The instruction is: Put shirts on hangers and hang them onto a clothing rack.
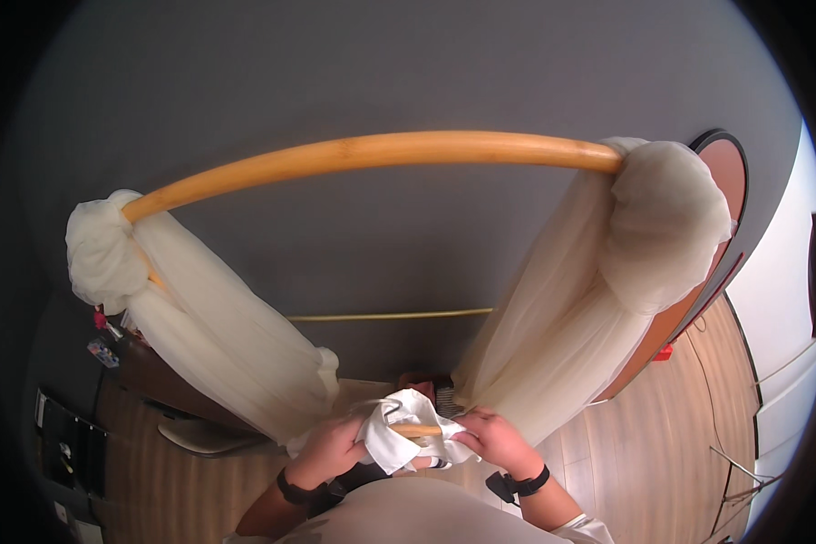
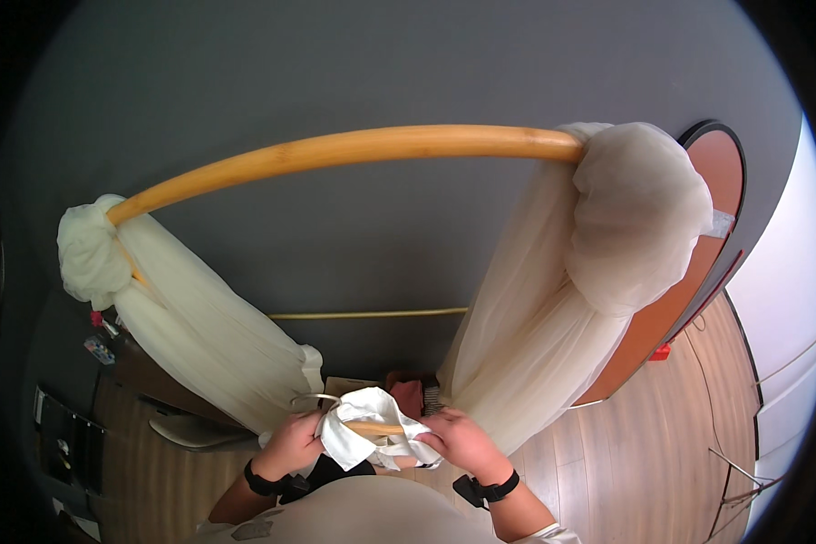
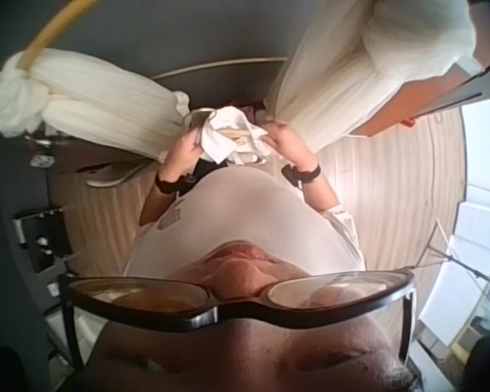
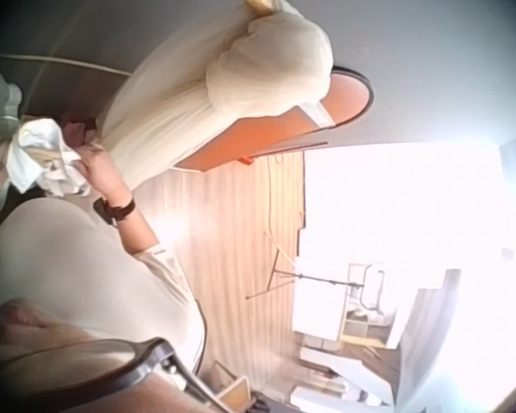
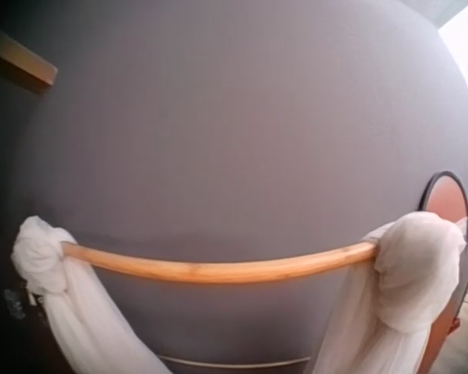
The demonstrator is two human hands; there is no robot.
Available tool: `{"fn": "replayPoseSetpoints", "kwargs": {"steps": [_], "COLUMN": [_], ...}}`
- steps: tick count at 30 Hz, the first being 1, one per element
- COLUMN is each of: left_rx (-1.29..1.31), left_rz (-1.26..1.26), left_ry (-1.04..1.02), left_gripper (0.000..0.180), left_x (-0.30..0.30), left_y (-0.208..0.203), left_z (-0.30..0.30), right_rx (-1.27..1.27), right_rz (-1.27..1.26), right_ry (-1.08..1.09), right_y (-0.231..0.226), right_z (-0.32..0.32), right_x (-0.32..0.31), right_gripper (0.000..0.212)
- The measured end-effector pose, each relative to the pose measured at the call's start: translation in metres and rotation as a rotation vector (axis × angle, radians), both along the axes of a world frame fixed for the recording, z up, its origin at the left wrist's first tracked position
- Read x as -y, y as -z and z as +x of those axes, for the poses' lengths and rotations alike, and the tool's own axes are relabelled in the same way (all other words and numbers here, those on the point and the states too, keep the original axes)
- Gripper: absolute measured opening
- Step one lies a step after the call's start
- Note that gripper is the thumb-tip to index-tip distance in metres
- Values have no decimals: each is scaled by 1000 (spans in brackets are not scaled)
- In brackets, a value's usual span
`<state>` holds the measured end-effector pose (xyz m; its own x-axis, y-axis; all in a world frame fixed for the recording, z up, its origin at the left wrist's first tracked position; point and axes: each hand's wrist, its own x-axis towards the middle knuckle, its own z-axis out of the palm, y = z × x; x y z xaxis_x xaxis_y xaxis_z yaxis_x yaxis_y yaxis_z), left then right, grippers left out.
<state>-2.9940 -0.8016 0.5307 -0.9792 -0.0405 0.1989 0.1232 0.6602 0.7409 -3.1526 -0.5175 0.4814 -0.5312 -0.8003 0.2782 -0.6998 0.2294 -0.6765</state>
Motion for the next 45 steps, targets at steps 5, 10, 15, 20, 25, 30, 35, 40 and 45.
{"fn": "replayPoseSetpoints", "kwargs": {"steps": [5, 10, 15, 20, 25, 30, 35, 40, 45], "left_rx": [37, 94, 29, -79, -381, -418, -302, -165, -161], "left_rz": [48, -51, -223, -474, -667, -677, -609, -703, -740], "left_ry": [-97, -163, -249, -426, -594, -692, -703, -714, -698], "left_gripper": [26, 28, 33, 32, 27, 23, 24, 27, 26], "left_x": [2, 8, 25, 29, 31, 22, -5, -16, 3], "left_y": [-5, -33, -24, -46, -138, -158, -132, -127, -121], "left_z": [2, 5, 13, 3, -31, -15, 6, 3, -6], "right_rx": [16, 209, 254, 162, 218, 197, 105, 17, -122], "right_rz": [-43, -164, -186, -184, -385, -420, -374, -409, -443], "right_ry": [51, 178, 227, 282, 186, 58, -61, -114, 20], "right_y": [-1, 19, 27, 2, -62, -95, -78, -77, -69], "right_z": [6, 0, -11, -50, -117, -142, -149, -154, -151], "right_x": [4, -2, -2, 31, 96, 135, 164, 175, 176], "right_gripper": [22, 20, 22, 29, 30, 32, 31, 31, 32]}}
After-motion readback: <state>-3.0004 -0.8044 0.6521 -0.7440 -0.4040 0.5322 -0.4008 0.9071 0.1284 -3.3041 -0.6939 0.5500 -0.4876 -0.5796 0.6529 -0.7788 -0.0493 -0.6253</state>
